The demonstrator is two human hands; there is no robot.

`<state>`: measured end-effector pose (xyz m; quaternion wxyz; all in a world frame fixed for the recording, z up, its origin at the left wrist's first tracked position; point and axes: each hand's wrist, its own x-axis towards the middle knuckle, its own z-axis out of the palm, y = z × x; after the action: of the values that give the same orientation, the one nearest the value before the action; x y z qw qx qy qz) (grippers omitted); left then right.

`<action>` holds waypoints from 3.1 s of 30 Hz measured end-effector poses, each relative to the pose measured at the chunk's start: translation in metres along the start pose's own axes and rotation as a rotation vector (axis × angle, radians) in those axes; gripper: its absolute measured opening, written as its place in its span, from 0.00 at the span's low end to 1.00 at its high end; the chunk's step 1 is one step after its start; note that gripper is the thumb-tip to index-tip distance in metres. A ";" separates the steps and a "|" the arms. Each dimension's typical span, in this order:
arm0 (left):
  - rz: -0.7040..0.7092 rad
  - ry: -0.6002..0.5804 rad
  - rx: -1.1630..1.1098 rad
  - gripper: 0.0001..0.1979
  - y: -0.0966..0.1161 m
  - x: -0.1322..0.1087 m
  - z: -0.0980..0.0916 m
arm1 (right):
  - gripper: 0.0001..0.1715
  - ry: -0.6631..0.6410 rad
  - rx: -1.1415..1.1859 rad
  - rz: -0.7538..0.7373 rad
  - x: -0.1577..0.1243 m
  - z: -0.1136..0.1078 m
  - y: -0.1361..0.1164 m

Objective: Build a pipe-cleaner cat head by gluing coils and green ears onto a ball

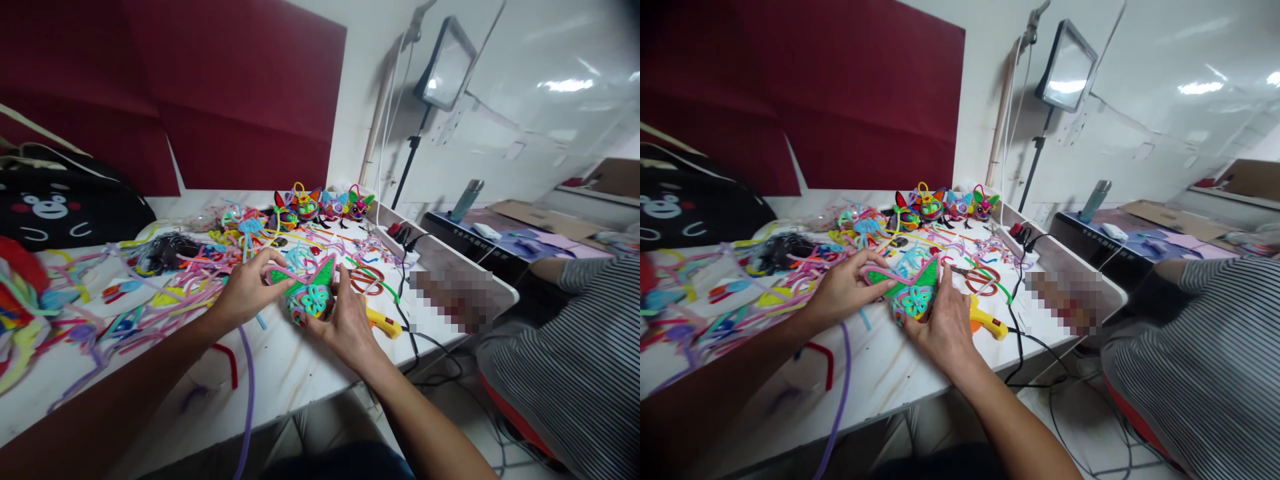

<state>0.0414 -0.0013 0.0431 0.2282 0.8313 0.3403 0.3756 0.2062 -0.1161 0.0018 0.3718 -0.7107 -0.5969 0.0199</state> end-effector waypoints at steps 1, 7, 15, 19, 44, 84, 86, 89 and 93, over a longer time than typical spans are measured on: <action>-0.003 0.008 -0.011 0.13 0.000 0.000 0.001 | 0.62 -0.002 0.002 0.002 0.000 0.000 0.000; 0.046 0.063 0.041 0.12 -0.001 -0.004 0.004 | 0.63 0.022 0.000 0.007 -0.001 -0.001 0.000; 0.026 0.037 0.066 0.13 0.000 -0.002 0.005 | 0.63 0.008 0.016 0.007 -0.001 -0.004 -0.002; 0.029 0.032 0.070 0.14 0.000 -0.002 0.005 | 0.62 0.007 0.008 -0.012 -0.002 -0.003 -0.001; 0.056 -0.010 0.051 0.21 0.005 0.006 0.006 | 0.29 -0.121 0.311 -0.350 0.051 -0.059 0.053; -0.002 -0.048 -0.012 0.26 0.012 -0.002 0.013 | 0.11 -0.195 0.226 -0.475 0.084 -0.058 0.053; -0.008 -0.036 0.003 0.26 0.012 -0.002 0.013 | 0.12 -0.186 0.225 -0.472 0.084 -0.057 0.053; -0.017 -0.004 0.079 0.25 0.011 0.000 0.012 | 0.14 -0.183 0.230 -0.466 0.084 -0.057 0.053; 0.028 -0.031 0.128 0.17 0.010 0.005 0.010 | 0.15 -0.183 0.233 -0.463 0.084 -0.057 0.052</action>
<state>0.0555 -0.0058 0.0455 0.1746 0.8545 0.3486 0.3434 0.3009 -0.0726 0.0489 0.3905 -0.5029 -0.7682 0.0670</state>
